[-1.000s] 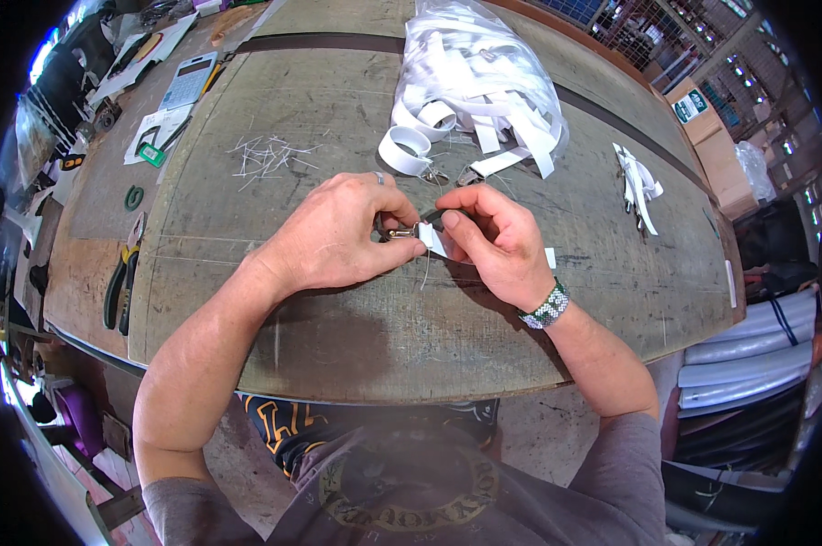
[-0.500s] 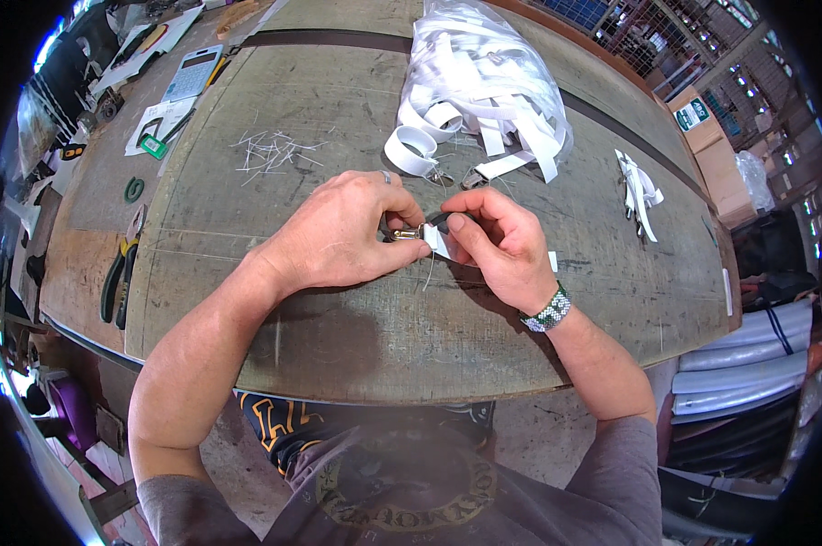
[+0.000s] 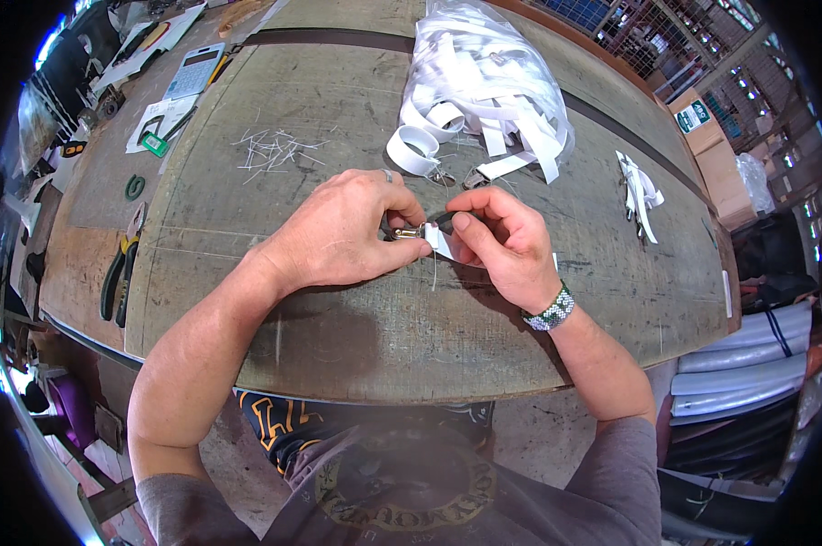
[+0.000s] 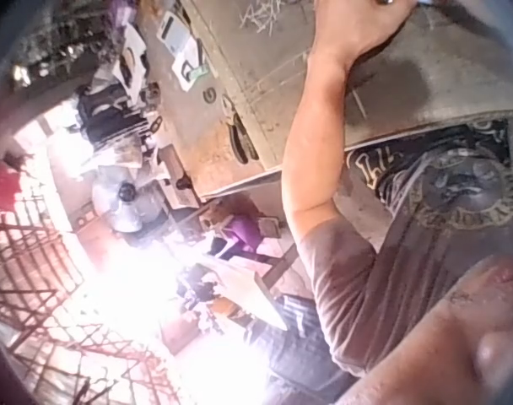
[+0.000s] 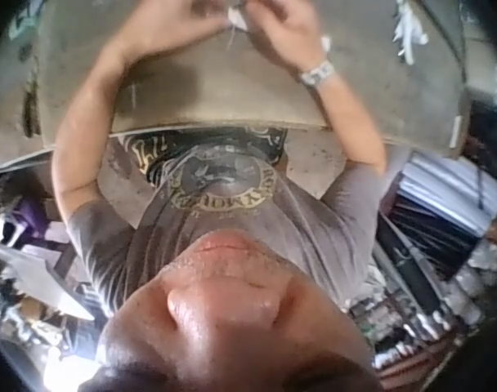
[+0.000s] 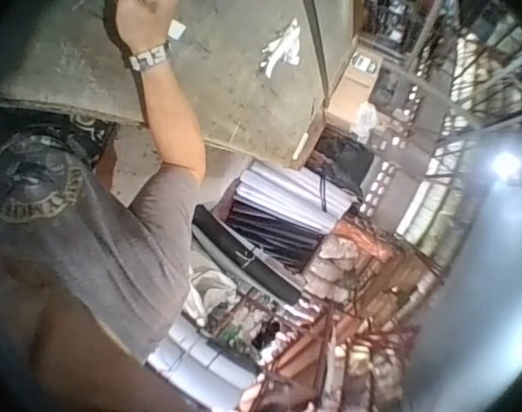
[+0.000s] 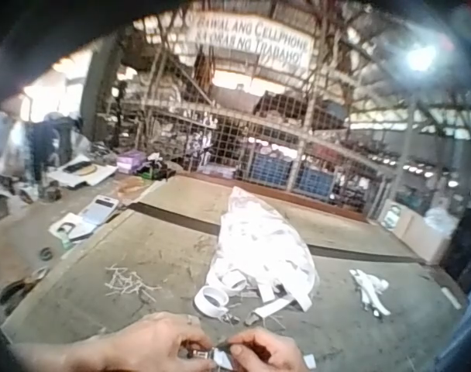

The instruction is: Attaching metal clips and hardware to white fabric or leather straps at a workbench.

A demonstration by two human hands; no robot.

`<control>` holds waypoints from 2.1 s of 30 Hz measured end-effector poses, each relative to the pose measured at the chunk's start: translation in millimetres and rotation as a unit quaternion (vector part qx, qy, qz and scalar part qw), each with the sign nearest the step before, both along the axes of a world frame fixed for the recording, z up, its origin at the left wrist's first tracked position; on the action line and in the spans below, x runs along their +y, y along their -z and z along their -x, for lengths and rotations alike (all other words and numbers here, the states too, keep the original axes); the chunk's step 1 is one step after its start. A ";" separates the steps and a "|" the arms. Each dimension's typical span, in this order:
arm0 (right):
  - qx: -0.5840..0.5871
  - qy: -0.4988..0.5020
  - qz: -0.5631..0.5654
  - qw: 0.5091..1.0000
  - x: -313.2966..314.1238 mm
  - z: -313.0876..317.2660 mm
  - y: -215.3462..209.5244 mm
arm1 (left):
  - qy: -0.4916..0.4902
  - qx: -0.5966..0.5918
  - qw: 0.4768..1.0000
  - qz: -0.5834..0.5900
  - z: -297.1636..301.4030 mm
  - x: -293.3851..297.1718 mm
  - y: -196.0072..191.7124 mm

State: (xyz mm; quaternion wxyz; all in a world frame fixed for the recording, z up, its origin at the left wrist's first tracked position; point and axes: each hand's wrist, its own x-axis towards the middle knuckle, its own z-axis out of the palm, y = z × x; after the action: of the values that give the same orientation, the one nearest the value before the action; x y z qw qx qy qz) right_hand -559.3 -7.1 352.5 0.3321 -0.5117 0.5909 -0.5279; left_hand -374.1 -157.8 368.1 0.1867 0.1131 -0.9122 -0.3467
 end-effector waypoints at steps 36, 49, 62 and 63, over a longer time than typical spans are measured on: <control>-0.217 0.032 -0.013 0.976 -4.4 11.3 1.2 | -0.025 -0.059 0.998 -0.022 7.8 10.4 3.2; -0.241 0.012 0.010 0.970 -2.5 14.2 9.3 | -0.217 0.042 0.975 0.025 -7.0 -14.8 -11.6; -0.243 -0.026 0.016 0.970 -5.4 21.5 10.9 | -0.049 0.004 0.996 0.075 -16.3 -11.4 -20.7; -0.233 -0.029 0.020 0.972 -5.7 23.1 10.0 | -0.008 0.000 0.998 0.069 -14.3 -6.7 -16.9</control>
State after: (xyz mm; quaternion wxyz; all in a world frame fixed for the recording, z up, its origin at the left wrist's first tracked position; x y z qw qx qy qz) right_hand -582.4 -12.7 342.6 0.4653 -0.3981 0.4715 -0.6346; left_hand -359.8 -164.5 385.0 0.1972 0.1071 -0.9330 -0.2814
